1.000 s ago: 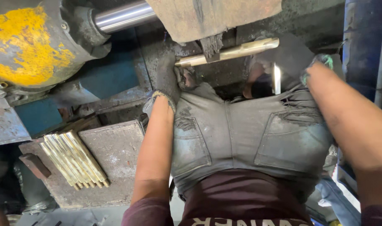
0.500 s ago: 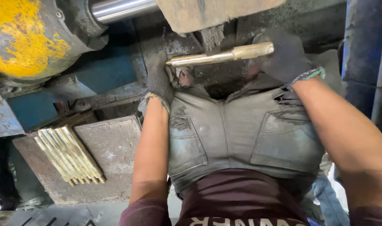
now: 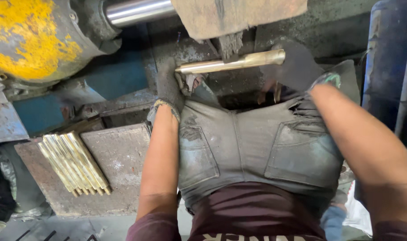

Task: The person uses a grinding and polishing machine to smooth the surface of L-shaped and straight metal rods. The person holds each part against the rotating polishing wheel with gloved hands, turning the piece to ensure all sides are processed before placing it into a blue plastic crate.

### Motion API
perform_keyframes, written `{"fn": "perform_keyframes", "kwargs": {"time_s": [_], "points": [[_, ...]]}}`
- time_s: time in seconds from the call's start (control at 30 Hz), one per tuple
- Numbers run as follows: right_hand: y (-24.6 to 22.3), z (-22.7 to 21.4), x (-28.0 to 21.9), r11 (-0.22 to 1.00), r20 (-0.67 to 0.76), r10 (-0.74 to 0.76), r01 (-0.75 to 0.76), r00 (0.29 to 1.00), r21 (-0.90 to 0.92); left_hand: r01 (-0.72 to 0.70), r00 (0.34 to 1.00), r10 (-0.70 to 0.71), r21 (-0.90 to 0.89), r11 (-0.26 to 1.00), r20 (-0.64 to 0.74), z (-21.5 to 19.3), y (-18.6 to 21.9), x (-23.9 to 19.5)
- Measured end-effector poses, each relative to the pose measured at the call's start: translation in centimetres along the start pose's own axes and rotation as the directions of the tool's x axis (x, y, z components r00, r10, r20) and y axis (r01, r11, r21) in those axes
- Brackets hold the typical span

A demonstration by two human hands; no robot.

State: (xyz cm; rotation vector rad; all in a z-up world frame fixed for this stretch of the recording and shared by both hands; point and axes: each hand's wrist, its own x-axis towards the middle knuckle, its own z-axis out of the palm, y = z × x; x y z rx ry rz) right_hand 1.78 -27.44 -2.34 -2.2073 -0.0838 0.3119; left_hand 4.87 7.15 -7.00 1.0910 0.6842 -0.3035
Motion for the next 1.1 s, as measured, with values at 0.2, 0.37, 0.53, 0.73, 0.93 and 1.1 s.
{"fn": "perform_keyframes", "kwargs": {"time_s": [0.2, 0.37, 0.53, 0.73, 0.93, 1.1], "points": [[-0.6, 0.7, -1.0, 0.812, -0.24, -0.517, 0.381, 0.822, -0.443, -0.073, 0.997, 0.073, -0.004, 0.997, 0.006, -0.1, 0.8, -1.1], [-0.9, 1.0, -0.5, 0.815, -0.237, -0.497, 0.355, 0.835, -0.458, -0.059, 0.998, 0.059, -0.048, 0.997, 0.013, -0.5, 0.6, -0.8], [-1.0, 0.8, -0.5, 0.991, -0.056, 0.04, -0.047, 0.998, -0.124, -0.025, 1.0, 0.024, -0.081, 0.996, -0.018, -0.3, 0.7, -0.5], [-0.5, 0.9, 1.7, 0.982, 0.133, 0.177, -0.166, 0.975, -0.093, -0.022, 0.999, 0.019, -0.079, 0.997, -0.042, -0.8, 0.2, 0.7], [-1.6, 0.0, 2.1, 0.908, 0.292, 0.309, -0.372, 0.905, 0.194, -0.013, 0.997, 0.012, -0.012, 1.0, -0.075, -0.7, 0.7, 0.5], [-4.1, -1.1, -0.8, 0.989, 0.096, 0.094, -0.104, 0.991, 0.108, -0.165, 0.986, 0.165, -0.013, 0.986, 0.027, 0.3, 2.1, -2.7]]}}
